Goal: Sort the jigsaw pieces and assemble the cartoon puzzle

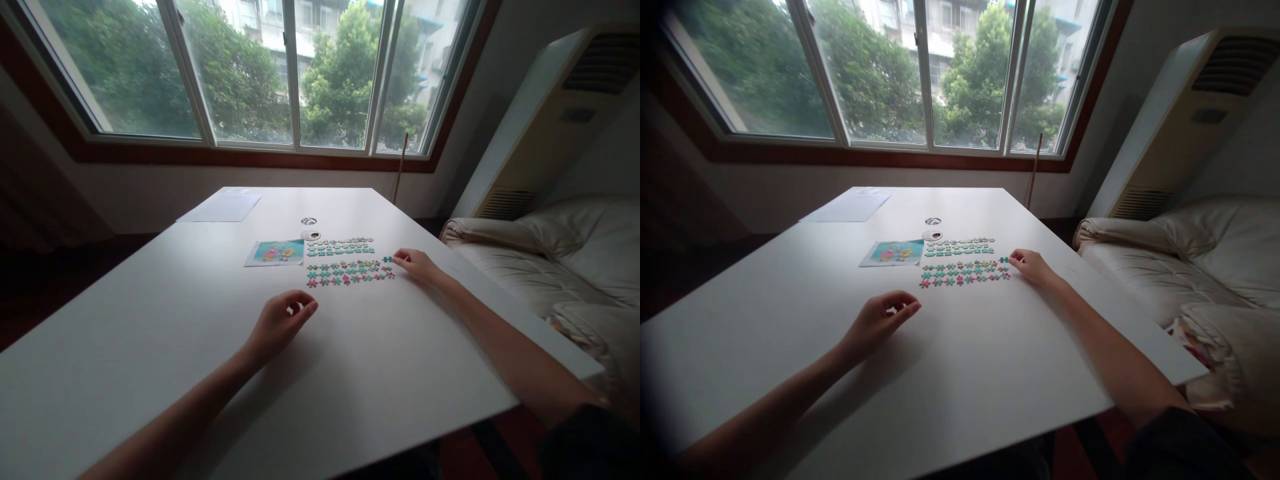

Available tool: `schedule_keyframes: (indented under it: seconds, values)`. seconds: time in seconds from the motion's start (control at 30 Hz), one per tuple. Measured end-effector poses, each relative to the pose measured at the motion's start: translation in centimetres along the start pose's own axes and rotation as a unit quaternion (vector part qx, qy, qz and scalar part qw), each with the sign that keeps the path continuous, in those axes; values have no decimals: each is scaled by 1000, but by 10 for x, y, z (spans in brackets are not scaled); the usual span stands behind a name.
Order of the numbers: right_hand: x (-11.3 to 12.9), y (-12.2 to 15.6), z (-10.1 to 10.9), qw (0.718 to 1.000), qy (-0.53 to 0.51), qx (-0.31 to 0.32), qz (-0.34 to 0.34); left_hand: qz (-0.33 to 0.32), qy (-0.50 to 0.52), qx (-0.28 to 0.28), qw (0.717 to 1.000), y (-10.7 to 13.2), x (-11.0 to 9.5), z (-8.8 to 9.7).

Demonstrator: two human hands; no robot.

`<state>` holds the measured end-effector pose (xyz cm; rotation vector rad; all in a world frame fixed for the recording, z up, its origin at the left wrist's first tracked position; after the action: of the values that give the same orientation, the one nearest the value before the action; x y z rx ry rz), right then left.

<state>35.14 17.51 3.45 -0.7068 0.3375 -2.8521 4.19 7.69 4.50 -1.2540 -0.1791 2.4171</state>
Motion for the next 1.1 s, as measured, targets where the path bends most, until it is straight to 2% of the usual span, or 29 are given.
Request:
schedule_keyframes:
  seconds: [0.13, 0.43, 0.87, 1.0, 1.1]
  values:
    - [-12, 0, -10, 1000, 12, 5, -4, 5, -3, 5, 1000, -1, 0, -1]
    - [-14, 0, -7, 998, 44, -43, -14, 0, -19, 8, 1000, -1, 0, -1]
    - [-14, -3, -10, 997, 20, -68, -22, -16, -42, 33, 998, 1, -3, -7]
    - [-10, 0, -2, 995, 12, -96, -23, -26, -62, 43, 997, 1, -4, -9]
    - [6, 4, 3, 993, 6, -114, -8, -42, -76, 71, 994, 1, -7, -10]
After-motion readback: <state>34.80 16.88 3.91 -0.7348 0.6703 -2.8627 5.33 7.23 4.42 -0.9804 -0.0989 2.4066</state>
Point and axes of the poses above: each hand's wrist, its own y-axis away from the middle knuckle, its own z-axis out of the back of the hand, x = y × z, the point moved 9 cm from there along -y, towards the middle knuckle, and after that the axes turned 1 degree about -y, right-handed, at the moved point
